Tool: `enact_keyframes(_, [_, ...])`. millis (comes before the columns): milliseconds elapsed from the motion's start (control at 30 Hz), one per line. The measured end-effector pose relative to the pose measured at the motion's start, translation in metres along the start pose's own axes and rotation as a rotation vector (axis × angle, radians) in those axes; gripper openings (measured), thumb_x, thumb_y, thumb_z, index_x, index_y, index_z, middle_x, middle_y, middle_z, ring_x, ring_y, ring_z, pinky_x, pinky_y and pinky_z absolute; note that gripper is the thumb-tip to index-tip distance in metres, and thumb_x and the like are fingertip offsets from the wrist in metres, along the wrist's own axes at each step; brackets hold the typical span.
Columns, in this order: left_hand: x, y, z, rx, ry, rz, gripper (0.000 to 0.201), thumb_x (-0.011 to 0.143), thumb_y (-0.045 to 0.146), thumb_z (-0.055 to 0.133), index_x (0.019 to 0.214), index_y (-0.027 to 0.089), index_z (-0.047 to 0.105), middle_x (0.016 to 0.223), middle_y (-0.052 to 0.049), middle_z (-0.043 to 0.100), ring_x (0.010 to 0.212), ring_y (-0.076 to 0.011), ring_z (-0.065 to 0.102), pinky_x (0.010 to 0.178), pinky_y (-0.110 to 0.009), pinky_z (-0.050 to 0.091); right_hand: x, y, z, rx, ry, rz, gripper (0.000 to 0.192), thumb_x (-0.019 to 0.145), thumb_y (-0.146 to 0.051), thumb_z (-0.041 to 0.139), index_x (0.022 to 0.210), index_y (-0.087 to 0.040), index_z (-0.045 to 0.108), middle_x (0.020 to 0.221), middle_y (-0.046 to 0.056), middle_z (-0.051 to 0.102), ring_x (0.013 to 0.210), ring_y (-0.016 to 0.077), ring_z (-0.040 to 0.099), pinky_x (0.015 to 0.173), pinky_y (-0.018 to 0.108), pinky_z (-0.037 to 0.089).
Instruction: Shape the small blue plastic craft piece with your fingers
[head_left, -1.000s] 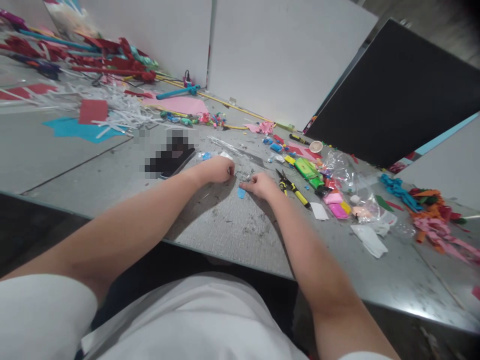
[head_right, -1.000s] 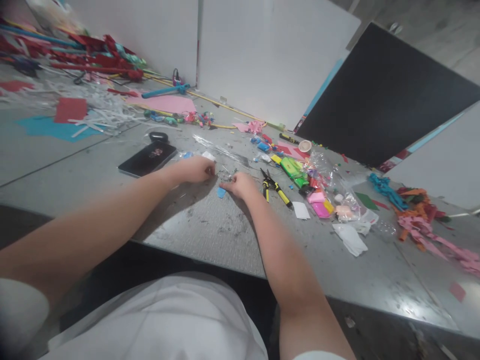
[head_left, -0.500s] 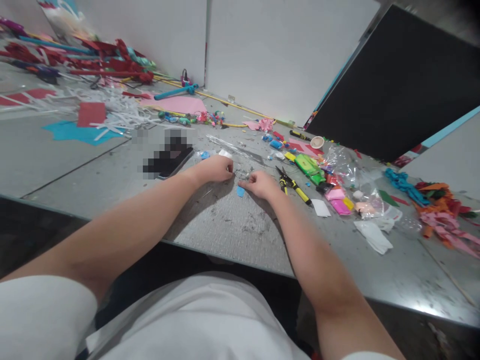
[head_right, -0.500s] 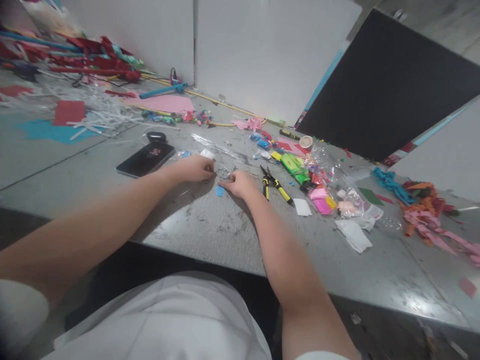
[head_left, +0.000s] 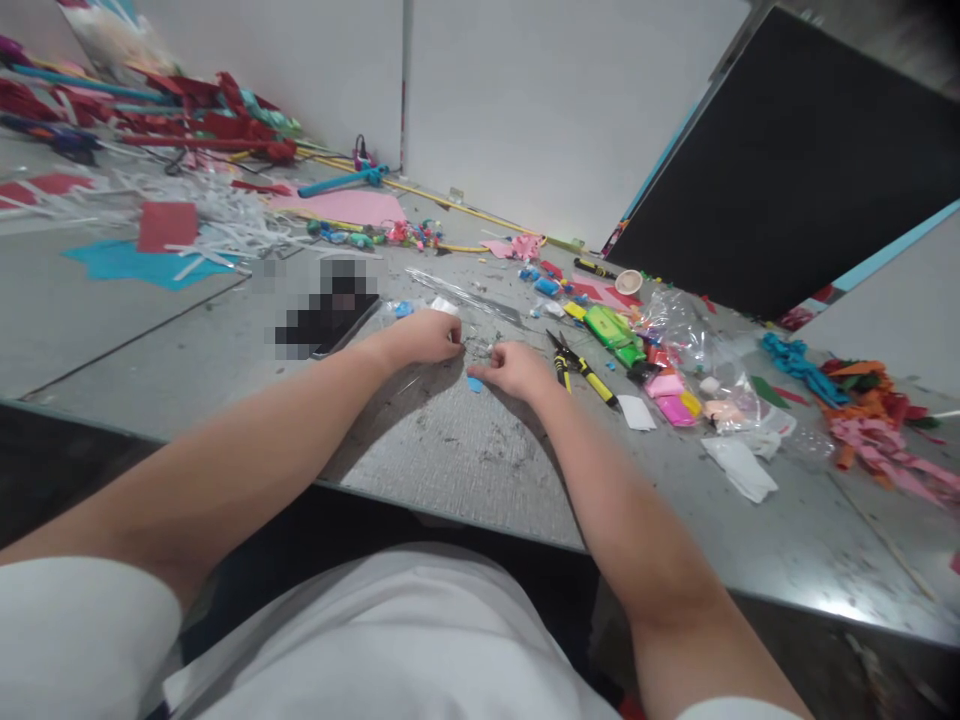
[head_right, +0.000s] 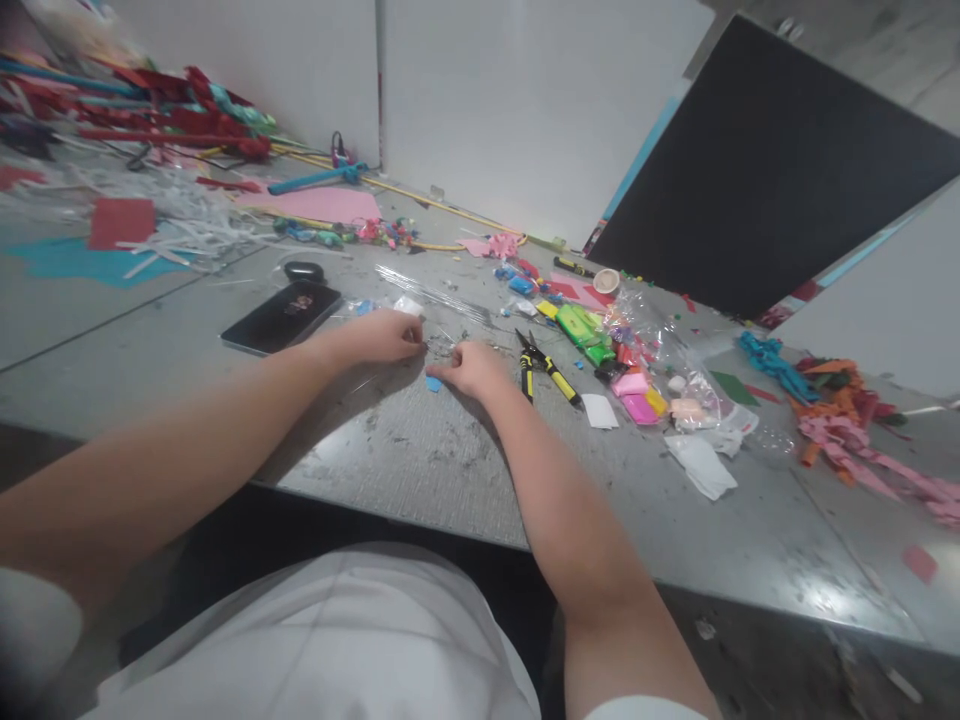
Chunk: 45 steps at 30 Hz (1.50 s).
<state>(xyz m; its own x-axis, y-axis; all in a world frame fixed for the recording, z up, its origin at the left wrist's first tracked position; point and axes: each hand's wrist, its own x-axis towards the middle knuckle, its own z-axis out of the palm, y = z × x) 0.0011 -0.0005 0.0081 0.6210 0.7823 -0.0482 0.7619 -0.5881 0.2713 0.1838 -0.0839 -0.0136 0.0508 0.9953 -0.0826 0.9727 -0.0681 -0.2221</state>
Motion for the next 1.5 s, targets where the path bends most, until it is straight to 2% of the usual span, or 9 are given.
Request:
enact_keyframes(233, [-0.001, -0.001, 0.002, 0.008, 0.016, 0.001, 0.032, 0.104, 0.042, 0.071, 0.123, 0.015, 0.072, 0.126, -0.010, 0.074, 0.115, -0.0257, 0.072, 0.102, -0.049, 0.062, -0.003, -0.002, 0.000, -0.018, 0.002, -0.057, 0.042, 0.106, -0.059, 0.065, 0.102, -0.017, 0.072, 0.098, 0.004, 0.073, 0.090, 0.0186, 0.070, 0.088, 0.039, 0.060])
enact_keyframes(767, [0.003, -0.005, 0.008, 0.059, 0.028, 0.017, 0.033, 0.104, 0.042, 0.071, 0.123, 0.015, 0.072, 0.124, -0.010, 0.074, 0.112, -0.0250, 0.072, 0.100, -0.048, 0.063, -0.008, -0.001, 0.002, 0.016, -0.035, -0.056, 0.040, 0.106, -0.056, 0.067, 0.102, -0.016, 0.071, 0.094, 0.002, 0.071, 0.083, 0.0170, 0.068, 0.082, 0.036, 0.060])
enact_keyframes(1300, [-0.003, 0.003, 0.002, 0.058, 0.003, -0.002, 0.034, 0.105, 0.042, 0.071, 0.125, 0.015, 0.071, 0.126, -0.010, 0.073, 0.114, -0.0257, 0.072, 0.101, -0.049, 0.062, -0.010, -0.002, 0.002, 0.045, -0.070, -0.077, 0.040, 0.104, -0.056, 0.069, 0.095, -0.017, 0.068, 0.085, 0.000, 0.067, 0.073, 0.0143, 0.061, 0.075, 0.032, 0.055])
enact_keyframes(1500, [-0.003, 0.004, 0.002, 0.049, 0.003, -0.013, 0.034, 0.105, 0.043, 0.071, 0.125, 0.015, 0.072, 0.127, -0.010, 0.074, 0.115, -0.0260, 0.072, 0.102, -0.050, 0.062, -0.012, -0.002, 0.001, 0.039, -0.081, -0.080, 0.041, 0.106, -0.056, 0.066, 0.095, -0.017, 0.069, 0.086, 0.000, 0.068, 0.075, 0.0147, 0.063, 0.077, 0.033, 0.056])
